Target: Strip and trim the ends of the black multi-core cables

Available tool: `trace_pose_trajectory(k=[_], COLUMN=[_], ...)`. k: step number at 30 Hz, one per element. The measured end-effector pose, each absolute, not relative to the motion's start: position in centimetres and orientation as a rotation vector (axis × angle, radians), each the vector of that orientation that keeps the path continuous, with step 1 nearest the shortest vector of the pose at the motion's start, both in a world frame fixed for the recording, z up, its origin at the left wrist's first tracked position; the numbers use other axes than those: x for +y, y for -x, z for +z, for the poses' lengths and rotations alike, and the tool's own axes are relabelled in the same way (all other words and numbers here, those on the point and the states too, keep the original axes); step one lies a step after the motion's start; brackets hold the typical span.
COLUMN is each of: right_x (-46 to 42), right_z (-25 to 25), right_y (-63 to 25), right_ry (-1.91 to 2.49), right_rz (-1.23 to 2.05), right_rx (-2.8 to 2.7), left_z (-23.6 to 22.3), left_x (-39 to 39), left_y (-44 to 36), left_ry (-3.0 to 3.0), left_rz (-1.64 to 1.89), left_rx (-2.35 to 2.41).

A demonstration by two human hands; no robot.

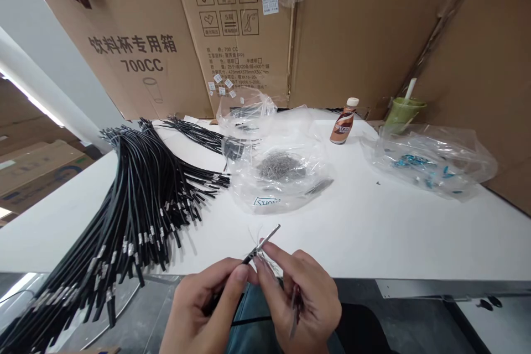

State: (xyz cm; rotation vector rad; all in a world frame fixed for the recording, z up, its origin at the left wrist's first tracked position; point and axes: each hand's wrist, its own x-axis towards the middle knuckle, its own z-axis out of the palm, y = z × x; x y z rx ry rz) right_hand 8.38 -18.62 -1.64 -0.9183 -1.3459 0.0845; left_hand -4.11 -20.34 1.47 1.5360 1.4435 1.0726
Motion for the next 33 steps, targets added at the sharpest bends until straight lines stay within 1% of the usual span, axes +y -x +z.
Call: trace_pose_trajectory(k=[5, 9, 12, 15, 18, 20, 21, 28, 30, 33], right_x=[-18.2, -17.6, -17.2, -16.4, -14.7, -13.3, -12.6, -9.3, -8.9, -8.6], right_z=[-1.7, -0.9, -0.4, -0.5, -0.7, -0.3, 0.1, 5.9, 6.7, 6.0], right_y=[-9.4, -10.2, -11.0, -13.4, -17.2, -19.6, -20.7, -23.7, -23.5, -22.6], right_ry=[0.825, 0.736, 0.845, 1.150, 1.416, 1.450, 1.451, 1.326, 1.300, 1.299], right_rz=[0.058, 0.055, 0.272, 0.568, 0.846, 1.068, 1.125, 1.166, 1.079, 0.826], right_rx=[-1.447, -1.544, -1.519, -1.444, -1.580, -1.774, -1.855, -2.241, -2.304, -2.327], left_z=[1.8, 1.9, 1.3, 0.9, 1.4, 2.0, 2.3, 3.9, 3.8, 3.1], left_x=[-20.6, -21.1, -20.3, -18.0, -15.1, -13.4, -12.7, -9.6, -9.0, -8.4], left_y=[4.1, 3.4, 2.8, 2.4, 1.8, 1.2, 0.9, 0.5, 0.6, 0.6], left_ry=[-1.507, -1.287, -1.101, -0.882, -0.627, -0.565, -0.543, -0.411, -0.394, -0.381], left_rz=[0.977, 1.069, 1.165, 1.281, 1.196, 1.110, 1.071, 0.914, 0.880, 0.835], left_rx=[1.422, 1.501, 1.454, 1.196, 0.941, 0.872, 0.848, 0.670, 0.632, 0.599])
